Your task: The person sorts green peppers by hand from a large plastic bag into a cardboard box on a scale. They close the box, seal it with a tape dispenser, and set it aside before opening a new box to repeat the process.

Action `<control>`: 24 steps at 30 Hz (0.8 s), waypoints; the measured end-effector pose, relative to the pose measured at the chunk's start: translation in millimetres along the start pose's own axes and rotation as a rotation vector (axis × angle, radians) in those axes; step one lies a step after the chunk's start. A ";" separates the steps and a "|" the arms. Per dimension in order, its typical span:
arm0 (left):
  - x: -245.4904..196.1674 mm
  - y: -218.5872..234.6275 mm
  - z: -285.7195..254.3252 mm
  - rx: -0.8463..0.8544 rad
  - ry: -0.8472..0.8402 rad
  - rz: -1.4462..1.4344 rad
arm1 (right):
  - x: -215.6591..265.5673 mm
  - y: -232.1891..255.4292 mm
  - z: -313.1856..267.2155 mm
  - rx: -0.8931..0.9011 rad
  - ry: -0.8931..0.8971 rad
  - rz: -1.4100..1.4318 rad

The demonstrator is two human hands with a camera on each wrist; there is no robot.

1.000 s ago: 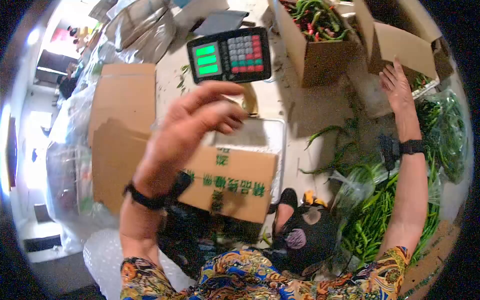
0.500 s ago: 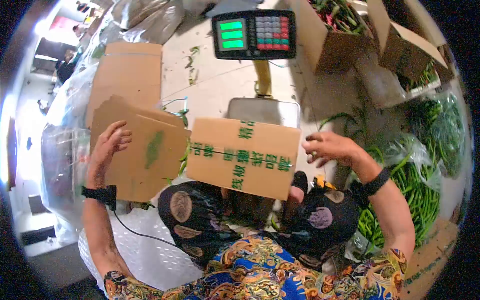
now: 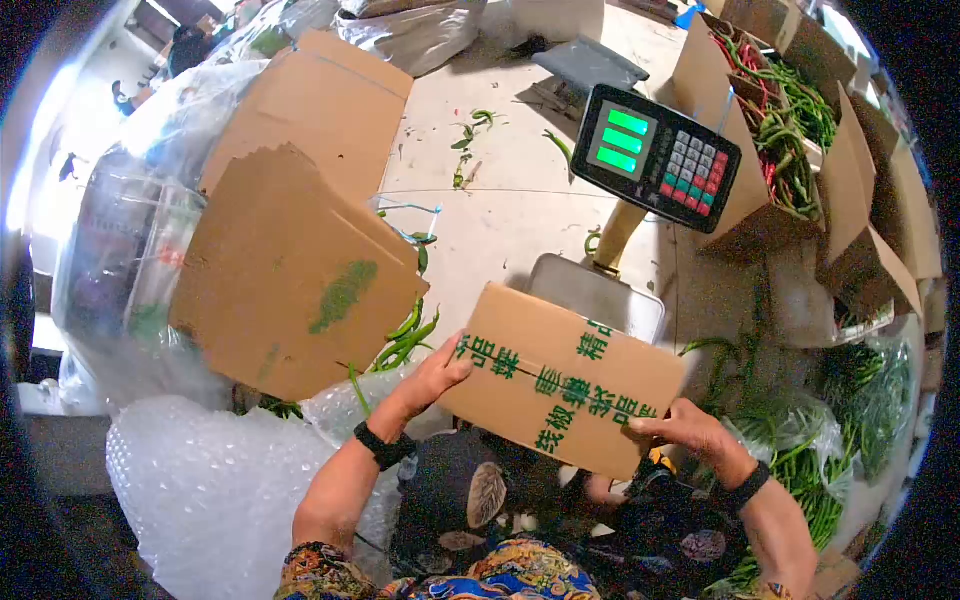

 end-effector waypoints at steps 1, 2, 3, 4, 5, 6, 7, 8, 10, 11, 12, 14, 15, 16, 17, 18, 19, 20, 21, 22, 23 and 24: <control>2.8 -0.6 -2.2 0.003 -0.006 -0.008 | 8.9 -0.1 -2.1 -0.009 -0.004 -0.004; 10.4 2.6 -5.4 -0.009 0.043 -0.328 | 36.0 9.3 -5.7 -0.132 0.154 -0.125; 15.0 4.7 -9.1 -0.019 0.100 -0.646 | 66.6 13.3 -12.0 -0.251 0.310 -0.243; 10.2 9.6 -14.9 -0.047 0.096 -0.728 | 92.6 11.3 -13.5 -0.293 0.396 -0.141; 21.3 12.1 -18.7 -0.046 0.105 -0.734 | 111.9 16.5 -6.7 -0.296 0.444 -0.256; 35.8 17.7 -20.6 -0.065 0.093 -0.777 | 132.0 18.9 -3.5 -0.351 0.417 -0.363; 34.1 22.6 -22.0 -0.084 0.078 -0.819 | 158.5 12.4 -2.1 -0.428 0.517 -0.415; 35.4 24.4 -27.2 -0.176 0.060 -0.943 | 172.7 8.7 6.7 -0.504 0.584 -0.430; 34.4 27.2 -33.3 -0.257 0.071 -1.016 | 189.5 1.1 39.7 -0.563 0.657 -0.460; 41.2 29.7 -38.8 -0.333 0.091 -1.081 | 195.6 -0.6 54.1 -0.632 0.675 -0.509; 36.8 33.4 -38.2 -0.345 0.043 -1.087 | 203.1 -2.6 63.0 -0.705 0.689 -0.556; 35.0 34.3 -40.7 -0.358 0.047 -1.141 | 211.2 -7.1 82.5 -0.663 0.659 -0.440; 31.9 34.0 -43.3 -0.358 0.051 -1.186 | 214.2 -10.9 86.5 -0.671 0.617 -0.396; 36.6 32.3 -48.5 -0.386 0.094 -1.164 | 215.3 -15.6 87.4 -0.661 0.607 -0.401; 37.0 33.1 -51.8 -0.390 0.107 -1.173 | 215.0 -17.2 82.9 -0.682 0.632 -0.371; 32.5 31.7 -54.6 -0.346 0.103 -1.113 | 211.1 -18.3 77.5 -0.705 0.649 -0.343; 25.7 29.9 -57.2 -0.301 0.097 -1.055 | 203.0 -14.8 74.4 -0.702 0.628 -0.349; 20.8 28.4 -59.3 -0.264 0.142 -1.035 | 186.3 -0.5 72.9 -0.703 0.541 -0.276; 18.2 30.7 -58.5 -0.266 0.159 -1.046 | 166.6 12.3 71.6 -0.701 0.454 -0.204; 4.5 43.4 -54.7 -0.286 0.021 -0.858 | 140.7 25.8 70.6 -0.687 0.325 -0.200; -7.9 54.2 -51.0 -0.302 -0.113 -0.668 | 115.9 31.5 67.5 -0.675 0.197 -0.198; -10.8 57.5 -43.1 -0.231 -0.152 -0.628 | 107.7 21.5 56.3 -0.691 0.160 -0.150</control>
Point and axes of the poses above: each hand's wrist, its own z-axis towards the middle knuckle, its own y-axis out of the back of the hand, x = y × z, the point moved 9 cm from there along z, towards the middle knuckle, and after that the axes turned 5 degrees about -z, right-handed, at the moved point
